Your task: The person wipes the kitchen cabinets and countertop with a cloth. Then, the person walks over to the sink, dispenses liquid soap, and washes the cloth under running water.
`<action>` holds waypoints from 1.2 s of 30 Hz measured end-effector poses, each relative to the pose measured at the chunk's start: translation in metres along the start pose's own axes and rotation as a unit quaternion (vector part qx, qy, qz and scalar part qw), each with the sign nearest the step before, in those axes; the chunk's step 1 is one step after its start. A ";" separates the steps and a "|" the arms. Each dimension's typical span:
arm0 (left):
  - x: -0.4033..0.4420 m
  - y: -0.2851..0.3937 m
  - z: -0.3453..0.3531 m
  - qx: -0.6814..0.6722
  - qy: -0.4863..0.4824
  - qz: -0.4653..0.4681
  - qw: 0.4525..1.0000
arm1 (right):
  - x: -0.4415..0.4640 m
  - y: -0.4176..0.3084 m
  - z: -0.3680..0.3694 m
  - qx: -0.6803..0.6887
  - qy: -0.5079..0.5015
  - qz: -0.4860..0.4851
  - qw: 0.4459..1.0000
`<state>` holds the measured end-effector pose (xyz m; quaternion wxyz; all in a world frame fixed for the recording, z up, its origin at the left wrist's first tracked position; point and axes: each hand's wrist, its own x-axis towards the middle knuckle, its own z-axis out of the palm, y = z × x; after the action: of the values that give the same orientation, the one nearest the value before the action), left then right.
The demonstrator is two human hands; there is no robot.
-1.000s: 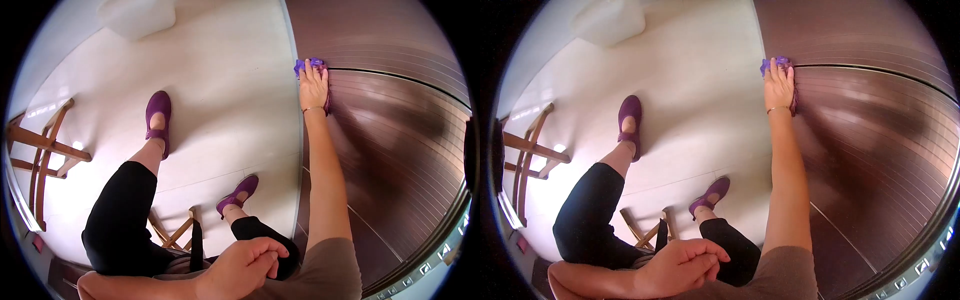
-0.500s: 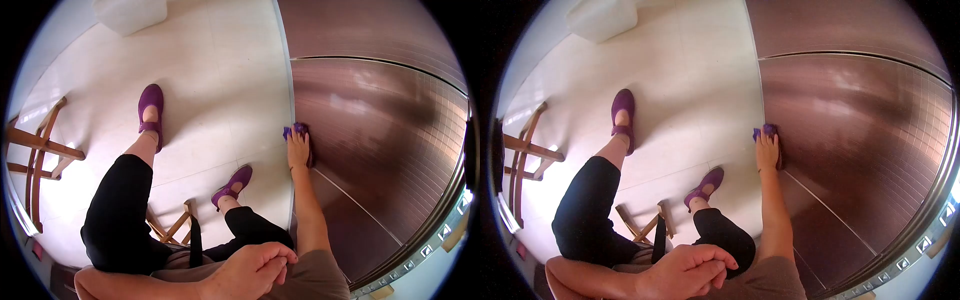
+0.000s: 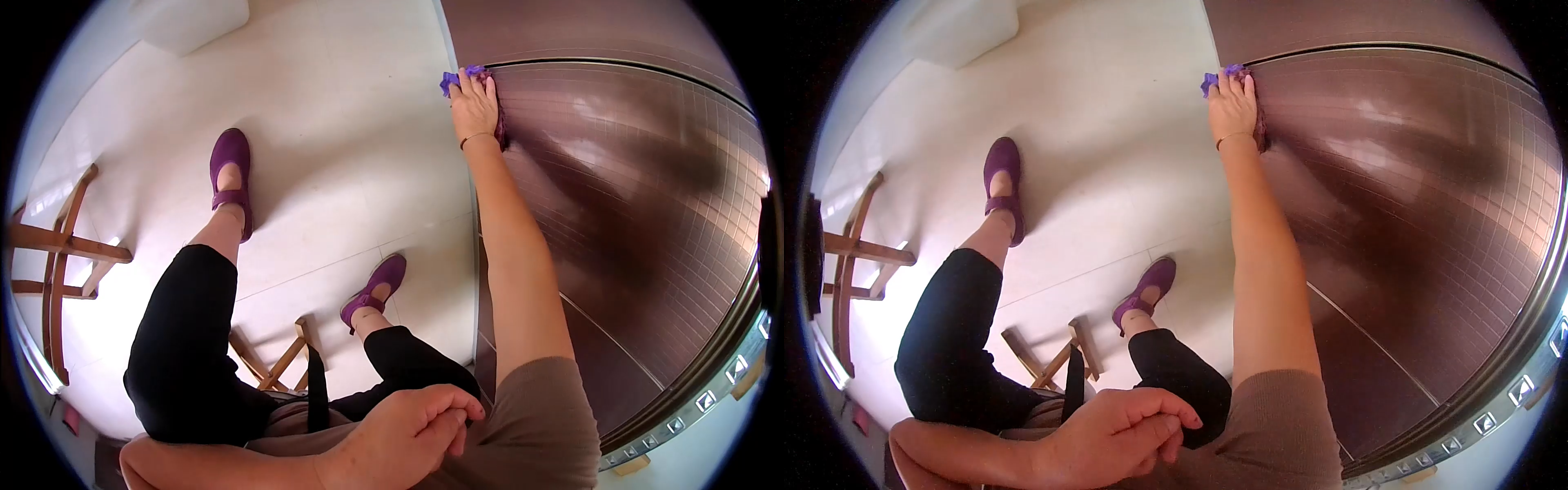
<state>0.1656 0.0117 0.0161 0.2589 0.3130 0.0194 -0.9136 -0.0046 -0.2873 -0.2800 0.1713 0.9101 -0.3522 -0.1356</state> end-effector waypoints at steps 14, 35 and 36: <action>-0.018 -0.007 0.002 0.046 -0.087 -0.039 0.994 | -0.277 -0.015 -0.006 0.006 -0.229 0.002 0.973; -0.005 0.001 0.012 0.034 -0.055 0.023 0.998 | -0.182 0.013 -0.061 -0.019 -0.098 0.021 0.995; -0.006 0.000 0.011 0.038 -0.059 0.025 0.997 | -0.210 0.009 -0.065 -0.013 -0.134 0.025 0.991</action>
<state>0.1630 0.0126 0.0287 0.2700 0.2686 -0.0383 -0.9238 -0.1362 -0.1354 -0.1912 0.1375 0.8721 -0.3932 -0.2567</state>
